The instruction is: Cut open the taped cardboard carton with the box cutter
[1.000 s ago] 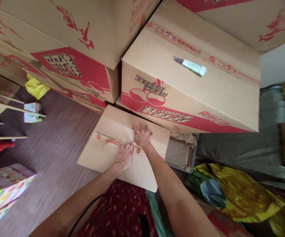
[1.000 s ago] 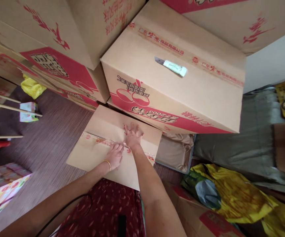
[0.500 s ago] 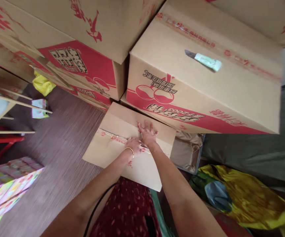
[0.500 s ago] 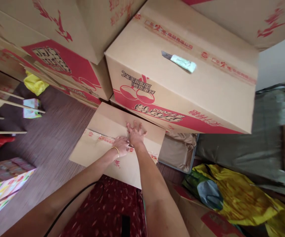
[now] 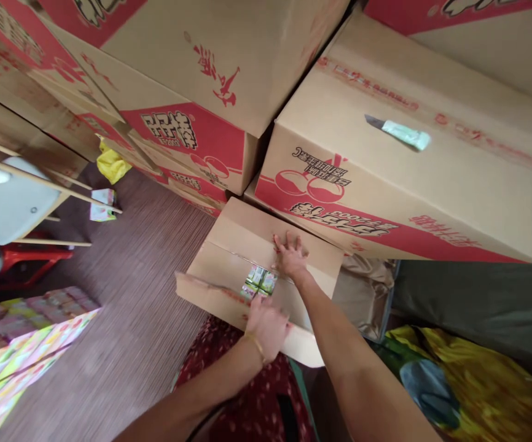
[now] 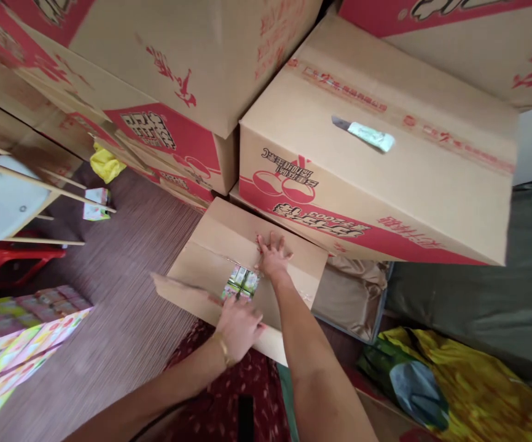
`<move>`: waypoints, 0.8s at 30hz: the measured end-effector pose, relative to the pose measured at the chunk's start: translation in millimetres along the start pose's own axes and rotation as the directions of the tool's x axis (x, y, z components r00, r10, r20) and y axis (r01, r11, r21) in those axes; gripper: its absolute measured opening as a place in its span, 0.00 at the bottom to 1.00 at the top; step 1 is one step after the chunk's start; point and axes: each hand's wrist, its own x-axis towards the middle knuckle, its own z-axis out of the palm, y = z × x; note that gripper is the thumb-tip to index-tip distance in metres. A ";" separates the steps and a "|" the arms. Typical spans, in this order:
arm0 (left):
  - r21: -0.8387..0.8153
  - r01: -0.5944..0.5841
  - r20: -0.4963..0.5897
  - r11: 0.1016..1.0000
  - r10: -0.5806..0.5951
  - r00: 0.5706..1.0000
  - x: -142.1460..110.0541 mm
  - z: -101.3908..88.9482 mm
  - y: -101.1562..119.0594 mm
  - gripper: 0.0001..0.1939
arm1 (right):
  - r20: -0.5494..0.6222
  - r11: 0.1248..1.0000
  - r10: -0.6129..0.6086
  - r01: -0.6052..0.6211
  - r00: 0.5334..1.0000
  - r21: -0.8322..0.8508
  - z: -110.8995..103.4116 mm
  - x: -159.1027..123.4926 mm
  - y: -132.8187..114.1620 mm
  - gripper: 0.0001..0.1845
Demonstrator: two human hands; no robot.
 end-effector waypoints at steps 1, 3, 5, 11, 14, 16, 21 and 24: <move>0.010 -0.031 0.002 0.999 0.031 1.000 -18.3 -0.6 4.4 0.15 | 0.009 1.000 0.008 -0.008 1.000 0.019 -4.8 -3.6 -1.3 0.60; 0.051 -0.068 0.025 0.996 0.067 0.997 -48.0 -3.8 9.3 0.15 | 0.047 0.995 -0.053 0.049 0.997 0.093 -18.6 -15.1 0.7 0.54; 0.075 -0.070 0.079 0.995 0.064 0.995 -66.7 -9.2 11.3 0.16 | 0.085 0.954 -0.221 0.197 0.972 0.226 -32.7 -34.2 11.7 0.45; -0.035 -0.033 0.328 0.999 0.042 0.944 -103.3 -12.2 12.5 0.19 | 0.137 0.889 -0.351 0.284 0.926 0.360 4.4 -147.7 79.3 0.39; -0.138 -0.034 0.258 0.990 0.069 0.964 -123.3 -2.0 7.3 0.22 | 0.230 0.873 -0.233 0.099 0.945 0.477 74.2 -212.1 102.4 0.43; -0.183 -0.033 0.221 0.982 0.074 0.972 -131.3 4.2 4.0 0.20 | 0.291 0.783 -0.146 -0.069 0.945 0.618 118.1 -241.7 108.0 0.43; 0.059 -0.026 0.248 0.998 0.011 0.969 -124.2 12.0 9.1 0.17 | 0.369 0.063 0.050 -0.372 0.928 0.926 156.2 -263.1 114.6 0.48; 0.221 0.004 0.237 0.975 -0.058 0.970 -110.7 13.8 18.3 0.18 | 0.402 -0.110 -0.003 -0.400 0.916 0.910 147.2 -261.6 124.0 0.45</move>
